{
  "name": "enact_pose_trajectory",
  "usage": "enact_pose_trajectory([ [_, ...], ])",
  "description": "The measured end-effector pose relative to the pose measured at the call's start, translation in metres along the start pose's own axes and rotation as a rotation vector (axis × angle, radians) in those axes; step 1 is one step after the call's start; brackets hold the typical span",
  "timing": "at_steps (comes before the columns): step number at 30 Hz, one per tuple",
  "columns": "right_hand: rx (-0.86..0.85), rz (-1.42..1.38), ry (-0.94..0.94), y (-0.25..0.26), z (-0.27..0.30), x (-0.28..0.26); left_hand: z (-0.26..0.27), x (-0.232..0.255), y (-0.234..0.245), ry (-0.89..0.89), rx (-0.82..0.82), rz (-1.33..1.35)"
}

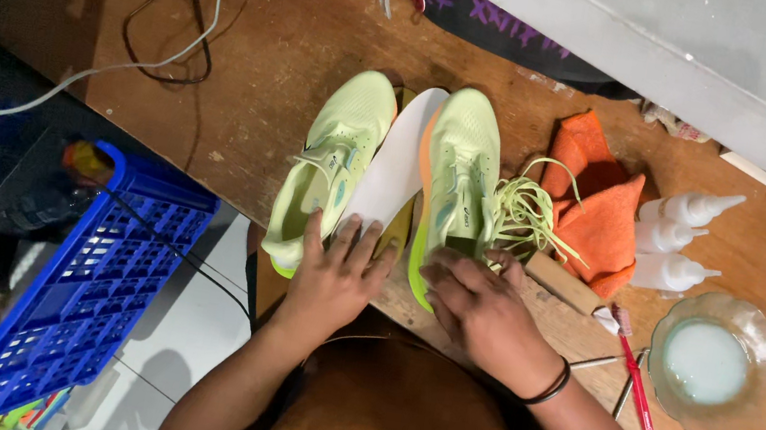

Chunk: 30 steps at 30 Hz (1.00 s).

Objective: The person scrubs a white sneaker with a small brush and then places it on a rack. They then take a pair of neon green sneakers, remove the insoles, and scrub the interior of the shoes with the brush.

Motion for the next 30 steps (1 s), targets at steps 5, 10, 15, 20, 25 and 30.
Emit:
enact_pose_trajectory([
  [5, 0.001, -0.029, -0.082, 0.01, -0.001, 0.006, -0.006, -0.008, -0.001, -0.004, 0.083, -0.021],
  [10, 0.007, -0.086, -0.074, 0.018, -0.014, -0.003, -0.013, -0.014, -0.001, 0.079, 0.27, -0.017],
  [15, 0.149, 0.011, -0.217, 0.017, 0.001, 0.009, -0.002, -0.032, -0.003, 0.268, 0.372, -0.001],
  [20, 0.348, 0.015, -0.284, 0.034, -0.007, 0.01, -0.029, -0.044, 0.017, 0.428, 0.527, 0.206],
  [25, 0.528, 0.017, -0.128, 0.027, 0.0, 0.014, -0.019, -0.058, 0.028, 0.594, 0.632, 0.144],
  [30, 0.408, -0.193, 0.087, 0.004, -0.022, -0.006, -0.011, -0.059, 0.033, 1.094, 0.63, 0.212],
])
Point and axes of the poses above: each hand's wrist, its own z-axis away from the middle knuckle, its own y-axis out of the back of the hand, x = y × z, the point moved 2 cm from there along -z, towards the middle knuckle, and after that the axes turned 13 degrees about x, right-handed, at the moved point
